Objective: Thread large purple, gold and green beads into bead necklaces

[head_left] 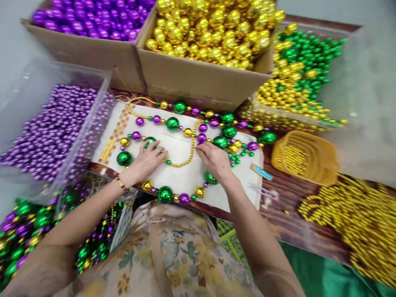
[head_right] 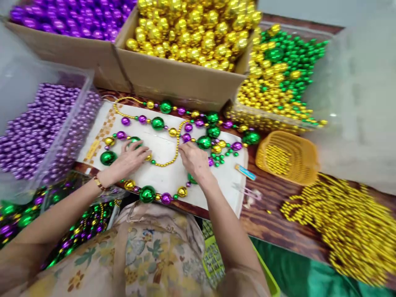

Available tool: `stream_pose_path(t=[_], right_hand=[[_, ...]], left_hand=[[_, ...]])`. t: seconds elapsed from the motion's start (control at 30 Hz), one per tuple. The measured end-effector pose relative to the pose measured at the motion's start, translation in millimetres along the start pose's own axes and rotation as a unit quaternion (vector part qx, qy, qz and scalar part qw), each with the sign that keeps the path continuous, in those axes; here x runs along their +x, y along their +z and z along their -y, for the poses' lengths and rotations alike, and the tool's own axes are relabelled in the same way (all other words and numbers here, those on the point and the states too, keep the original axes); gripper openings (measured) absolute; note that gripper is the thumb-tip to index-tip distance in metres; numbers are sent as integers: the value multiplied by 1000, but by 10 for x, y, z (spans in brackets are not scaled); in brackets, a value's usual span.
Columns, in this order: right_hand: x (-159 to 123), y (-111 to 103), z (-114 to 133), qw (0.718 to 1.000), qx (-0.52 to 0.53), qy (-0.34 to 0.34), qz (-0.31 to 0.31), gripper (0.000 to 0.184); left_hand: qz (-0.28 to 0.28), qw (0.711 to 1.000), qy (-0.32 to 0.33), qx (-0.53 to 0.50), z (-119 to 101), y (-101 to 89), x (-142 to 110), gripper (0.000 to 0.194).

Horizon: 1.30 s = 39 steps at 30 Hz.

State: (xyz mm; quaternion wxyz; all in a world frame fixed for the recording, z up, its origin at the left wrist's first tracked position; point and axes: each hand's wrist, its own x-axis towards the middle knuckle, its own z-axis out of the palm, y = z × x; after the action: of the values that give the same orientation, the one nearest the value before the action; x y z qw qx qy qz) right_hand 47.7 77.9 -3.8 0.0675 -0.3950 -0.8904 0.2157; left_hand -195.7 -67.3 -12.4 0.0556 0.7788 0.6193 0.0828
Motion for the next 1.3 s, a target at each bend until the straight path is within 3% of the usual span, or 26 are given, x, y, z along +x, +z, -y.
stream_pose_path(t=[0.1,0.2,0.27,0.33,0.43,0.53,0.63,0.73,0.8,0.83,0.9,1.0,1.07,1.17,1.3], right_hand=[[-425,-147,-440,993,9,88,-74,34],[-899,-333,-971,966,-48,205,-150,32],[-1151,-406,-1286,955,-76,237,-158,33],[-1307,-394,-1521,960,-97,224,-139,35],[-1392,-263,-1675,962,-164,185,-113,34],[-1369,-146,-1679,953,-195,206,-103,32],[-1314,-167,-1654,952,-148,240,-124,29],[-1294,-299,-1490,942,-97,274,-168,28],[-1293,-361,-1203,937,-16,293,-191,27],[-1286,-360,-1005,933,62,297,-192,27],[-1245,-282,-542,926,273,217,-145,26],[-1100,-21,106,852,499,150,-51,30],[-977,160,384,802,575,156,-48,32],[-837,355,554,755,630,168,-65,36],[-787,524,568,702,687,176,-59,40]], left_hand=[[-13,1000,1,5,58,76,66,46],[-15,1000,4,0,63,107,138,38],[-5,1000,5,-9,47,85,169,36],[5,1000,5,-13,44,53,187,35],[13,1000,5,-25,76,22,188,34],[12,999,6,-50,115,12,168,35],[-2,997,-3,-78,119,3,162,34],[-23,994,-20,-109,66,-23,193,35],[-35,990,-33,-129,5,-43,231,36],[-42,989,-40,-139,-28,-51,253,36],[-55,985,-52,-154,-96,-69,300,36],[-74,982,-57,-162,-184,-108,361,35],[-87,982,-56,-159,-228,-134,382,36],[-116,981,-49,-145,-264,-135,376,35],[-139,982,-28,-129,-271,-54,319,36]])
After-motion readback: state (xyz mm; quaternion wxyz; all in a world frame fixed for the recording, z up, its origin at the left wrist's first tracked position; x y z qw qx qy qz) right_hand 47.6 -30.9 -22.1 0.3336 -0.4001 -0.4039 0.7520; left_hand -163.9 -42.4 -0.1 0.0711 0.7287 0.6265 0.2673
